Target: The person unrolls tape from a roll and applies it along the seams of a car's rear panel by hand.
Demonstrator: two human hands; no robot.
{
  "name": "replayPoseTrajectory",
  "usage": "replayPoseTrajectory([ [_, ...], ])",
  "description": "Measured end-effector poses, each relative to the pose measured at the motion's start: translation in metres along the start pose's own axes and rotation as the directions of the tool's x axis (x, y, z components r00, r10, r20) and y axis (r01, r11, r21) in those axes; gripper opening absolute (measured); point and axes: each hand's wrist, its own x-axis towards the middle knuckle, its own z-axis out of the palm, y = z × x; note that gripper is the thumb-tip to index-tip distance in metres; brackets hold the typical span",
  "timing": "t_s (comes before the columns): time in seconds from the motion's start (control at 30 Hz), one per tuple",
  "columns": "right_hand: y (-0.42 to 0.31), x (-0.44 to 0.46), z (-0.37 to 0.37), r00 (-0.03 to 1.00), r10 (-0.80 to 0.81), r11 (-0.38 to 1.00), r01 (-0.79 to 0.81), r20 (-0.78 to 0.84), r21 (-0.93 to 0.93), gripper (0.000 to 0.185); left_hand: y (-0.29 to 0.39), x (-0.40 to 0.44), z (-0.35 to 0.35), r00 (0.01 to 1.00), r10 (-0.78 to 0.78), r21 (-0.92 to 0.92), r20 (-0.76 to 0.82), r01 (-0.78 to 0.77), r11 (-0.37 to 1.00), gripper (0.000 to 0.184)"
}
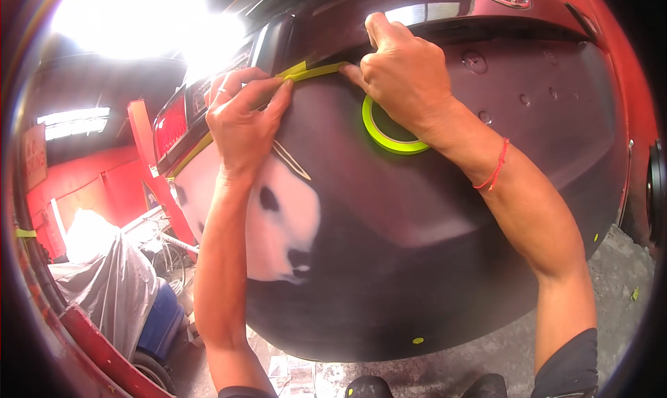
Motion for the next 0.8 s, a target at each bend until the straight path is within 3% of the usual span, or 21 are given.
replayPoseTrajectory([
  [0.03, 0.000, 0.001, 0.000, 0.999, -0.027, 1.000, 0.027, 0.027, -0.001, 0.012, -0.001, 0.000, 0.000, 0.999, 0.032, 0.019, -0.011, -0.032, 0.999, 0.012],
  [0.27, 0.000, 0.005, -0.001, 0.997, -0.074, 0.997, 0.075, 0.037, -0.017, 0.006, 0.000, 0.001, -0.001, 1.000, 0.021, 0.018, 0.015, -0.022, 1.000, 0.013],
  [0.33, -0.002, 0.002, -0.002, 0.998, -0.049, 0.999, 0.050, 0.046, -0.006, 0.035, -0.002, 0.000, -0.001, 1.000, -0.019, -0.035, 0.021, 0.020, 0.999, 0.013],
  [0.47, 0.000, -0.001, -0.001, 0.999, -0.049, 0.998, 0.049, 0.016, -0.041, 0.033, -0.002, -0.001, 0.000, 1.000, 0.003, -0.018, 0.008, -0.002, 1.000, 0.012],
  [0.53, -0.001, 0.003, -0.004, 0.994, -0.077, 0.994, 0.082, 0.073, -0.074, 0.005, -0.001, 0.000, -0.001, 0.999, 0.036, 0.006, -0.002, -0.036, 0.999, 0.013],
  [0.8, -0.005, 0.009, -0.005, 0.987, -0.085, 0.993, 0.094, 0.135, -0.067, 0.004, -0.002, 0.000, 0.000, 0.992, 0.118, 0.078, -0.036, -0.115, 0.990, 0.013],
])
